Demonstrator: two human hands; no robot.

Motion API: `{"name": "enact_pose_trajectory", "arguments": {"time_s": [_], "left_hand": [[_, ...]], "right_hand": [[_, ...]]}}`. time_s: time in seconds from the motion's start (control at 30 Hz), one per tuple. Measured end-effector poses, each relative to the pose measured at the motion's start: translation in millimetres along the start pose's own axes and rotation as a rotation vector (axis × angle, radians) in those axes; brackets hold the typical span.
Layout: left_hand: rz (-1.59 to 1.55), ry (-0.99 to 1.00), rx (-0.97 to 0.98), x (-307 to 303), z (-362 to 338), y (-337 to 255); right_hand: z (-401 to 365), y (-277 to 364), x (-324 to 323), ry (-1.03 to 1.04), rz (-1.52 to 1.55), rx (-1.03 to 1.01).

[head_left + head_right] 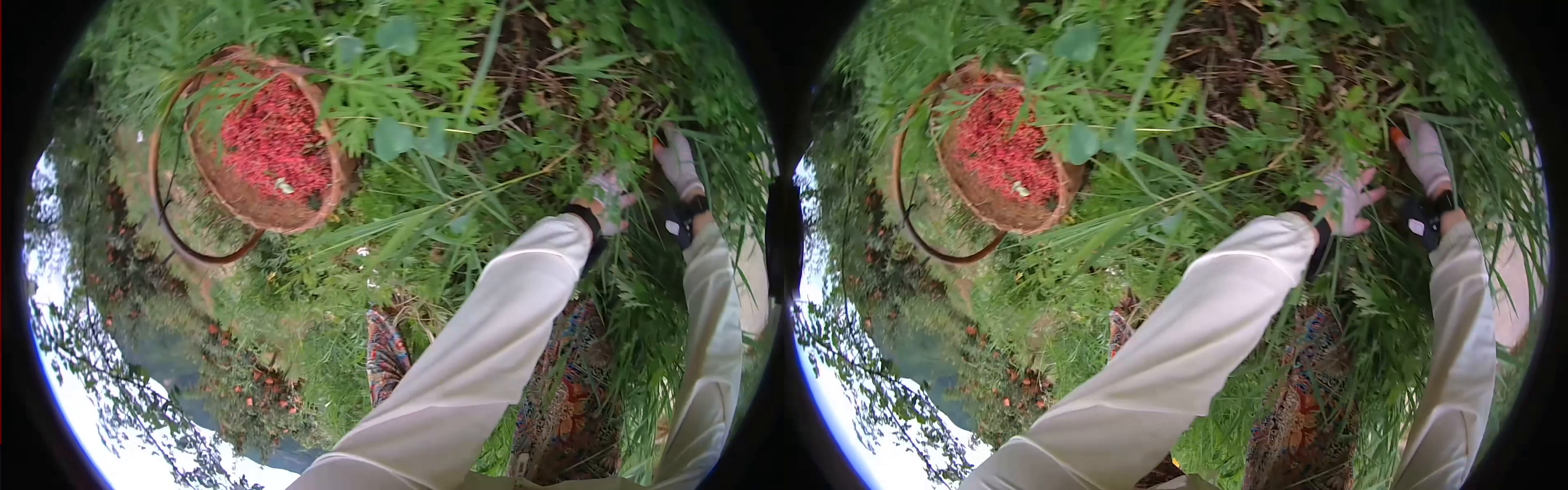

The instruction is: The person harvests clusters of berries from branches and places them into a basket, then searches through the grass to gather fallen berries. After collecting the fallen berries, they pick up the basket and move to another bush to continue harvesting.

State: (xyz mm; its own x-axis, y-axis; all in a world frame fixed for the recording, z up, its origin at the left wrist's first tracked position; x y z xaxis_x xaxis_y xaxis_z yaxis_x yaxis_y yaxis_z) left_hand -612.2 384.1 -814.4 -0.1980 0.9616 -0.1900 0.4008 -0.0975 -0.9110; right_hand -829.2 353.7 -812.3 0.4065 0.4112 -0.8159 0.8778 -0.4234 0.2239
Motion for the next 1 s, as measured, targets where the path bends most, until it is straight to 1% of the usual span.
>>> {"name": "enact_pose_trajectory", "arguments": {"time_s": [0.03,0.07,0.13,0.17,0.23,0.27,0.33,0.37,0.4,0.47,0.5,0.53,0.6,0.63,0.67,0.7,0.73,0.77,0.8,0.83,0.87,0.93,0.97,1.0], "left_hand": [[-0.002,0.032,-0.003,-12.4,-4.7,-7.7],[0.027,0.037,0.036,-17.7,-6.4,-11.3],[0.005,0.08,0.03,-25.0,-4.8,-16.4],[0.004,0.079,0.028,-26.6,-7.3,-18.4],[0.067,0.037,0.021,-23.6,-9.7,-19.4],[0.062,0.037,0.02,-22.5,-9.8,-19.5],[0.109,0.037,-0.023,-27.5,-8.4,-26.7],[0.132,0.101,-0.046,-32.1,-8.5,-31.4],[0.126,0.103,-0.042,-34.7,-10.6,-34.8],[0.085,0.035,0.035,-38.6,-15.9,-45.0],[0.072,-0.044,0.086,-39.8,-19.3,-51.0],[-0.02,-0.168,0.105,-29.5,-19.2,-49.2],[-0.106,-0.241,0.162,-52.5,-33.7,-69.4],[-0.072,-0.393,0.22,-55.8,-41.2,-77.6],[-0.156,-0.373,0.156,-66.3,-47.0,-89.6],[-0.279,-0.426,0.172,-76.2,-55.1,-100.6],[-0.387,-0.453,0.096,-81.8,-64.3,-108.4],[-0.446,-0.484,-0.005,-101.7,-87.3,-135.7],[-0.562,-0.581,0.16,-112.3,-101.7,-146.0],[-0.679,-0.618,0.172,-119.0,-118.4,-156.6],[-0.674,-0.6,0.175,-134.2,-137.4,-170.7],[-0.765,-0.642,0.201,-153.0,-174.7,-182.8],[-0.621,-0.657,0.26,-166.6,-193.5,-185.6],[-0.474,-0.673,0.318,-180.1,-212.7,-187.8]], "right_hand": [[-1.7,0.4,4.2,-0.077,0.042,0.037],[-4.9,5.9,2.7,-0.125,-0.08,0.1],[-7.2,12.2,-3.2,-0.105,-0.117,0.167],[-5.5,12.0,-6.0,-0.103,-0.117,0.165],[-0.5,-5.7,-2.3,-0.007,0.02,0.247],[-0.5,-13.7,0.2,-0.003,0.017,0.248],[-4.4,-17.5,-3.9,0.014,0.136,0.221],[-13.6,-15.8,-12.3,0.142,0.386,0.186],[-21.5,-21.0,-18.4,0.143,0.381,0.191],[-37.0,-29.5,-28.0,0.132,0.611,0.183],[-44.6,-39.8,-32.1,0.166,0.595,0.153],[-54.5,-28.1,-44.1,0.163,0.58,0.173],[-85.1,29.4,-89.4,0.3,0.438,0.327],[-105.3,50.3,-106.7,0.248,0.698,0.322],[-126.0,68.5,-117.4,0.177,0.951,0.299],[-141.5,82.6,-124.6,0.187,1.137,0.282],[-156.1,96.9,-132.5,0.196,1.331,0.254],[-169.5,114.1,-139.2,0.245,1.419,0.261],[-181.3,134.8,-144.0,0.296,1.52,0.258],[-190.3,156.8,-148.6,0.31,1.628,0.201],[-199.6,179.7,-153.9,0.327,1.739,0.138],[-213.3,213.6,-154.8,0.378,1.952,0.034],[-216.3,230.0,-148.8,0.355,2.019,-0.15],[-218.7,249.2,-154.6,0.367,2.007,-0.136]]}}
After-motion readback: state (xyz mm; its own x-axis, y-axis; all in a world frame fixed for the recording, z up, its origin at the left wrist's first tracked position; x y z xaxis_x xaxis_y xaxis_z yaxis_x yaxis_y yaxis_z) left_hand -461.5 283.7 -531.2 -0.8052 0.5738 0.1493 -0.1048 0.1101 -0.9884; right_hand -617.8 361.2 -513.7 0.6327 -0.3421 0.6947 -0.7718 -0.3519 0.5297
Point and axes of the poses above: each hand's wrist, its own z-axis towards the middle knuckle, its own x-axis out of the palm, y = z × x, the point moved 2 cm from there along z, towards the middle knuckle, and after that the axes turned 13 degrees about -z, right-handed, at the moved point
